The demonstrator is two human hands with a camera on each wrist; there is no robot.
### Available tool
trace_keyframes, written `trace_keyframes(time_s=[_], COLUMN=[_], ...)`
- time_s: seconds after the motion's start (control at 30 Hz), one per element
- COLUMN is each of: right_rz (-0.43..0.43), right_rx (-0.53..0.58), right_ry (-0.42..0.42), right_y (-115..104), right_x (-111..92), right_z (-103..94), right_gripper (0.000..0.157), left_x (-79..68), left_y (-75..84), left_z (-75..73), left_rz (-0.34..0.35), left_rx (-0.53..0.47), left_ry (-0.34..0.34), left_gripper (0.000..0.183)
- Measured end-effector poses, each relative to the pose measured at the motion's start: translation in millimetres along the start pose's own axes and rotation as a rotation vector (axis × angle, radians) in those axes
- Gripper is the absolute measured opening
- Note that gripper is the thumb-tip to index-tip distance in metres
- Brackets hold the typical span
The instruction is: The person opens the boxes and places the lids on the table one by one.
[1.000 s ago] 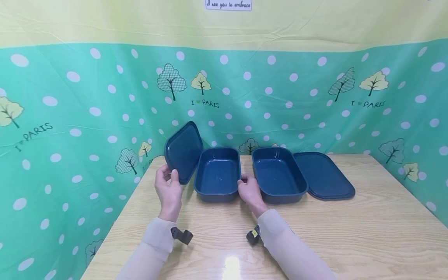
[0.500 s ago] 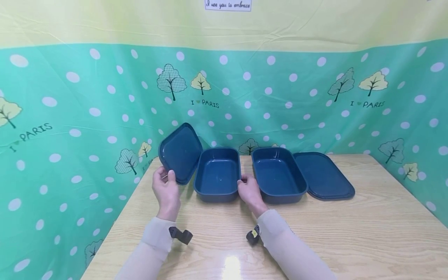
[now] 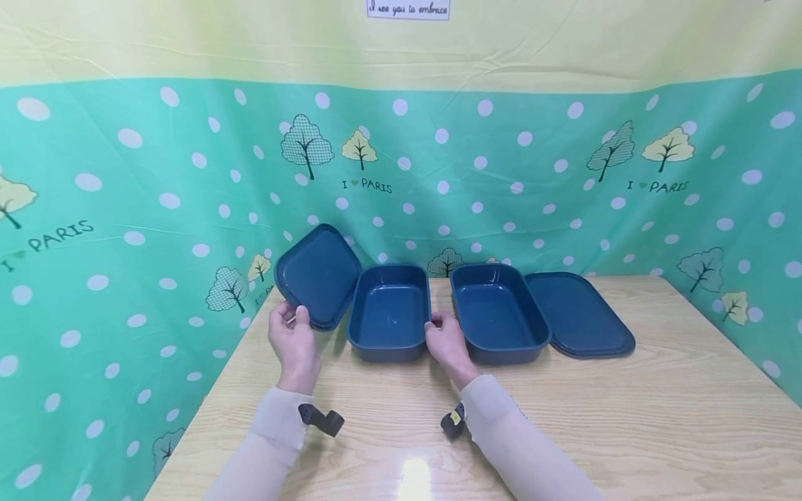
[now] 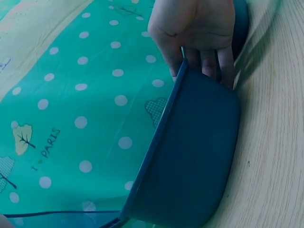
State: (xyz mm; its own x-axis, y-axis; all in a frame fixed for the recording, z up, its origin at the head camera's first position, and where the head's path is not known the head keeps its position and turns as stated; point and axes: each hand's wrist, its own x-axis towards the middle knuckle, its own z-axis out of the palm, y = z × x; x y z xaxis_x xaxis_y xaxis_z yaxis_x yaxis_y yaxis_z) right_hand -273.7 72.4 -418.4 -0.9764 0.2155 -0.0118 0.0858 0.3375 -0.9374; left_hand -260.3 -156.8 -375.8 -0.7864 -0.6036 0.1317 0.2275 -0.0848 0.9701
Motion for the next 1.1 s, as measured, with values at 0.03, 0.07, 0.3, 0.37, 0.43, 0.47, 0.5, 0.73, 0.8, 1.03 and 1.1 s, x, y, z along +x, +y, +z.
trace_keyframes(time_s=[0.03, 0.07, 0.3, 0.37, 0.43, 0.47, 0.5, 0.73, 0.8, 1.03, 1.1], right_rz=[0.0, 0.001, 0.005, 0.006, 0.008, 0.009, 0.012, 0.017, 0.016, 0.007, 0.009], right_rx=[-0.001, 0.0, -0.004, -0.004, -0.002, -0.002, 0.0, -0.002, -0.003, -0.004, -0.001], right_ry=[-0.001, -0.001, -0.006, -0.007, -0.007, -0.009, -0.009, -0.017, -0.016, -0.012, -0.014], right_y=[0.0, -0.1, 0.4, 0.5, 0.3, 0.2, -0.1, 0.1, 0.1, 0.0, 0.2], right_x=[0.1, 0.2, 0.9, 0.7, 0.5, 0.6, 0.5, -0.2, -0.1, -0.2, -0.2], right_z=[-0.1, -0.1, 0.2, 0.2, 0.1, 0.1, -0.2, -0.3, -0.2, -0.1, -0.2], right_gripper=[0.032, 0.032, 0.033, 0.032, 0.032, 0.033, 0.033, 0.033, 0.033, 0.033, 0.033], left_x=[0.2, 0.5, 2.3, 2.6, 2.6, 2.6, 2.5, 2.5, 2.8, 4.8, 4.9], left_y=[0.1, 0.2, 1.2, 1.4, 1.7, 1.8, 1.9, 3.0, 3.2, 1.9, 1.7], left_z=[-0.1, -0.3, -0.8, -1.1, -1.3, -1.4, -1.6, -2.3, -2.5, -3.7, -4.1], left_rz=[-0.011, -0.022, -0.084, -0.097, -0.107, -0.111, -0.116, -0.146, -0.156, -0.183, -0.192], left_rx=[-0.004, -0.01, -0.064, -0.08, -0.089, -0.092, -0.094, -0.122, -0.136, -0.18, -0.187], left_ry=[0.003, 0.004, 0.019, 0.025, 0.027, 0.028, 0.028, 0.031, 0.035, 0.033, 0.033], left_gripper=[0.026, 0.026, 0.025, 0.024, 0.022, 0.022, 0.022, 0.02, 0.019, 0.016, 0.015])
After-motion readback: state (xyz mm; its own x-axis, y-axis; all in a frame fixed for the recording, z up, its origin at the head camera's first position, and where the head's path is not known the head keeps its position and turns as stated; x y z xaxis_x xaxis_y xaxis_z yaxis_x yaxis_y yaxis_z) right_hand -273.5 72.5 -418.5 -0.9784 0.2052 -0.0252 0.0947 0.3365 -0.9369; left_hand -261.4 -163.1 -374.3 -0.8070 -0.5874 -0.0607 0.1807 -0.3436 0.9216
